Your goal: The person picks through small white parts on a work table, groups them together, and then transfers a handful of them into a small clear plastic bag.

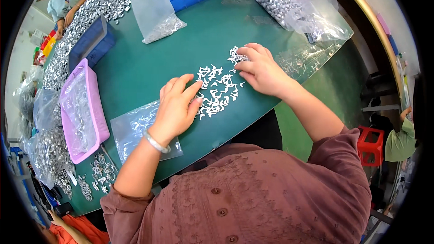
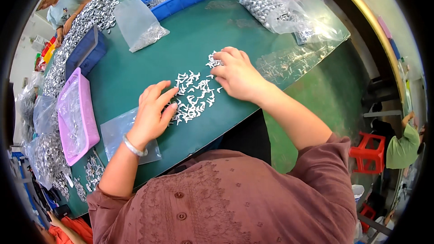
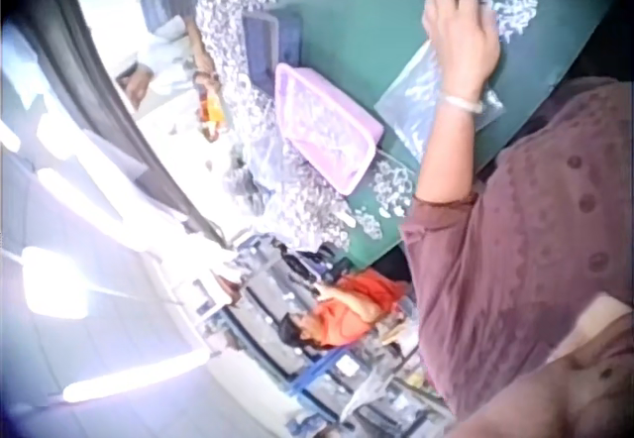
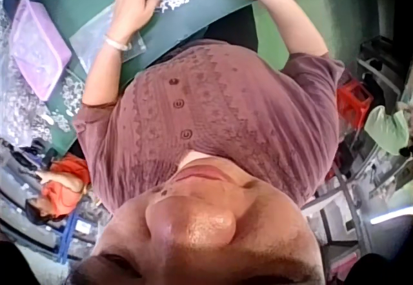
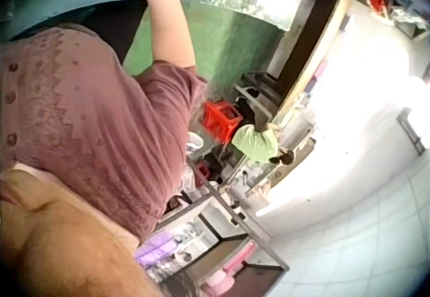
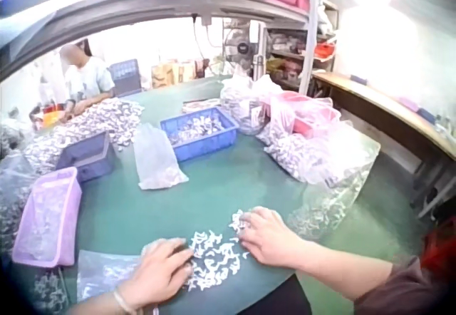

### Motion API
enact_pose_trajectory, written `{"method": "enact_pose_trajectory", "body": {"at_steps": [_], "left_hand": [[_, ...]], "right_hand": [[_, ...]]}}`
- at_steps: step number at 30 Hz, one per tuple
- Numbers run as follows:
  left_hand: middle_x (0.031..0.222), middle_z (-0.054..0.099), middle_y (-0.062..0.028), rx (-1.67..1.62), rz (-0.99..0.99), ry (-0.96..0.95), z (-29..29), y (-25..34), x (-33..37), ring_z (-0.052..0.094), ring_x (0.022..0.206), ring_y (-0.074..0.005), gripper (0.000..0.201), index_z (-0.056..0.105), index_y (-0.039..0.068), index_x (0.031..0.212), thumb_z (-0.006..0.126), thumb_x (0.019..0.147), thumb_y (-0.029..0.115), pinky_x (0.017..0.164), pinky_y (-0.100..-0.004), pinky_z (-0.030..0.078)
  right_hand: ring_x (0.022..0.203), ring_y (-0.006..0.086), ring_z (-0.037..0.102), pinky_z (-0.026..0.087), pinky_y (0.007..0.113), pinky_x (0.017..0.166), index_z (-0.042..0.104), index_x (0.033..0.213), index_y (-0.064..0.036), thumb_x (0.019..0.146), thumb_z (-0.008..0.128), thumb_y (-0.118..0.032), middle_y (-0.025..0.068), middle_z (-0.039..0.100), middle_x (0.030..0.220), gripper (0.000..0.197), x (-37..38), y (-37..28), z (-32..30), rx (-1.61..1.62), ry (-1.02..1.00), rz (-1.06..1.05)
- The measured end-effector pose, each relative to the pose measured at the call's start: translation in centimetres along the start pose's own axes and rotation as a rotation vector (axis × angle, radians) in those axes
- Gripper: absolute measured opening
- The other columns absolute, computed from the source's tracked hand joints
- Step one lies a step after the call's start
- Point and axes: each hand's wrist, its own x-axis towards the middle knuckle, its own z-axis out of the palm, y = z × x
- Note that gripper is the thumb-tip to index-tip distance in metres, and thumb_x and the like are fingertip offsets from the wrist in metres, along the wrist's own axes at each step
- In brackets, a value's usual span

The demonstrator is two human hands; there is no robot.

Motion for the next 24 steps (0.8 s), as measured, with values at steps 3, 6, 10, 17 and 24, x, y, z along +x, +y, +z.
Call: {"method": "enact_pose_trajectory", "body": {"at_steps": [3, 6, 10, 17, 24], "left_hand": [[0.124, 0.057, -0.0124, 0.004, 0.022, -0.060, 0.5, 0.2, 0.8, 0.051, 0.115, -0.0321, 0.032, 0.066, 0.005, 0.114, 0.065, 0.083, 0.012, 0.101, -0.0435, 0.036], [0.120, 0.060, -0.0110, -0.013, 0.001, -0.088, 0.5, 0.2, 0.5, 0.052, 0.114, -0.0314, 0.028, 0.067, 0.004, 0.110, 0.065, 0.083, 0.011, 0.101, -0.0435, 0.036], [0.120, 0.060, -0.0116, -0.034, -0.002, -0.056, 0.2, 0.1, 0.2, 0.052, 0.116, -0.0323, 0.026, 0.067, 0.004, 0.108, 0.065, 0.083, 0.010, 0.101, -0.0440, 0.037], [0.119, 0.061, -0.0139, -0.029, -0.067, -0.009, -0.7, -0.4, -1.2, 0.054, 0.113, -0.0344, 0.026, 0.067, 0.003, 0.108, 0.065, 0.083, 0.008, 0.099, -0.0440, 0.038], [0.117, 0.061, -0.0176, -0.025, -0.122, 0.022, -2.1, -0.3, -3.5, 0.056, 0.110, -0.0370, 0.027, 0.066, 0.001, 0.106, 0.067, 0.080, 0.006, 0.096, -0.0440, 0.042]], "right_hand": [[0.127, 0.0354, 0.042, 0.033, 0.051, 0.104, 0.071, 0.101, -0.0091, 0.080, 0.068, -0.013, 0.0133, 0.055, 0.127, 0.022, -0.7, -0.8, 0.4, -0.054, -0.028, -0.026], [0.128, 0.0358, 0.041, 0.031, 0.052, 0.105, 0.070, 0.102, -0.0085, 0.080, 0.068, -0.013, 0.0142, 0.054, 0.129, 0.023, -0.6, -1.1, 0.3, -0.010, -0.039, -0.034], [0.129, 0.0357, 0.041, 0.030, 0.052, 0.106, 0.071, 0.098, -0.0080, 0.080, 0.067, -0.013, 0.0143, 0.055, 0.129, 0.019, 0.4, -0.9, 0.8, 0.013, -0.002, -0.051], [0.127, 0.0356, 0.043, 0.031, 0.052, 0.105, 0.072, 0.081, -0.0077, 0.077, 0.068, -0.012, 0.0137, 0.056, 0.126, 0.008, 2.8, 0.0, 2.1, 0.011, 0.019, -0.064], [0.127, 0.0358, 0.042, 0.031, 0.054, 0.106, 0.070, 0.077, -0.0084, 0.076, 0.067, -0.014, 0.0143, 0.056, 0.124, 0.006, 3.8, 0.1, 2.5, 0.001, -0.033, -0.101]]}}
